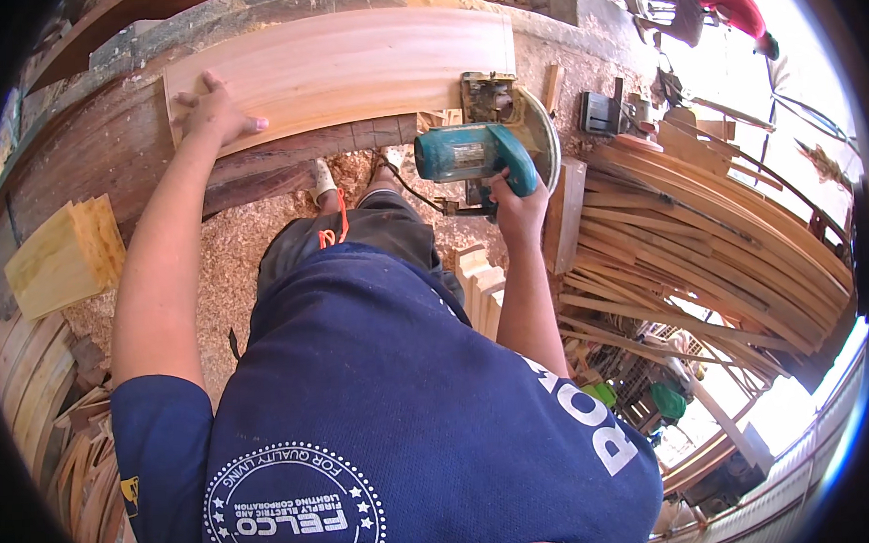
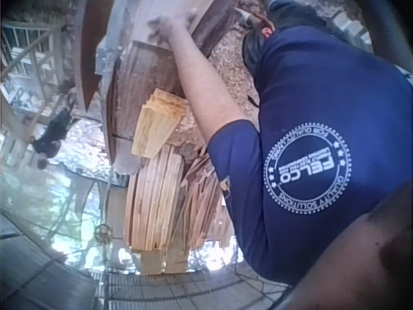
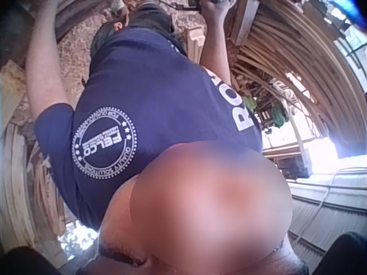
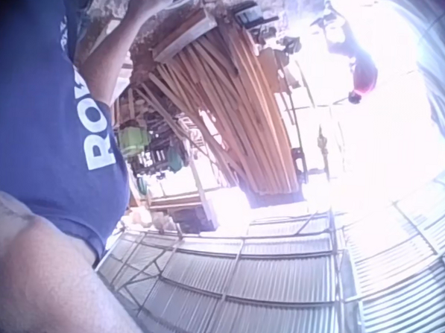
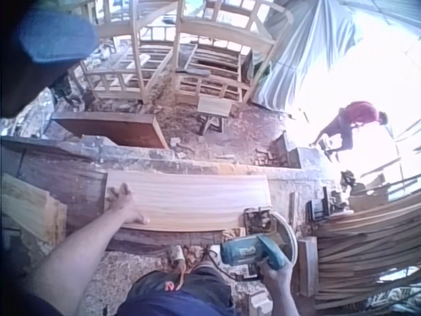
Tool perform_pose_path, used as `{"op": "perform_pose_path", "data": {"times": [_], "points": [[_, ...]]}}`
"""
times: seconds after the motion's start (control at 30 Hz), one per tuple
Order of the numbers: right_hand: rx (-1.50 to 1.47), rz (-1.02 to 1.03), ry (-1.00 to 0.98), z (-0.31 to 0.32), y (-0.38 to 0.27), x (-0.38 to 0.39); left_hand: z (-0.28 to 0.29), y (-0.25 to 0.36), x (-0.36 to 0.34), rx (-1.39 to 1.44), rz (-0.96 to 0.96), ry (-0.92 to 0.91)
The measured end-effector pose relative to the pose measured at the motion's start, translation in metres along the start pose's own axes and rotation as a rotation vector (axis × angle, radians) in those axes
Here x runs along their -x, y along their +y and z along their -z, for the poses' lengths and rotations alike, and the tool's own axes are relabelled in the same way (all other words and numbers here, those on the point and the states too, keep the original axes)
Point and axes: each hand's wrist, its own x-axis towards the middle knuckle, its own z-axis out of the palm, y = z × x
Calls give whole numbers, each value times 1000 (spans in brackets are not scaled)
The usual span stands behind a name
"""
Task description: The person uses a circular saw to cut a wooden board and subsequently organizes a stack of cut boards. The person then picks up a smaller piece of wood and prepares to cut another board with the saw.
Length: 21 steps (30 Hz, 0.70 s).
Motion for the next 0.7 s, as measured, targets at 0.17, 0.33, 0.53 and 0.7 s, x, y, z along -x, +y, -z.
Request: {"op": "perform_pose_path", "data": {"times": [0.17,0.33,0.53,0.7], "points": [[1,23,-15,0,6,-6,-2,-6,-3,10,-22,2],[-10,0,-24,-2,-3,-7,-2,-6,-6,-47,-78,-9],[17,-5,-17,-4,-8,-9,4,-3,2,-23,-69,4],[2,-17,-33,-7,-13,-13,-2,-6,-6,-67,-119,-9]]}}
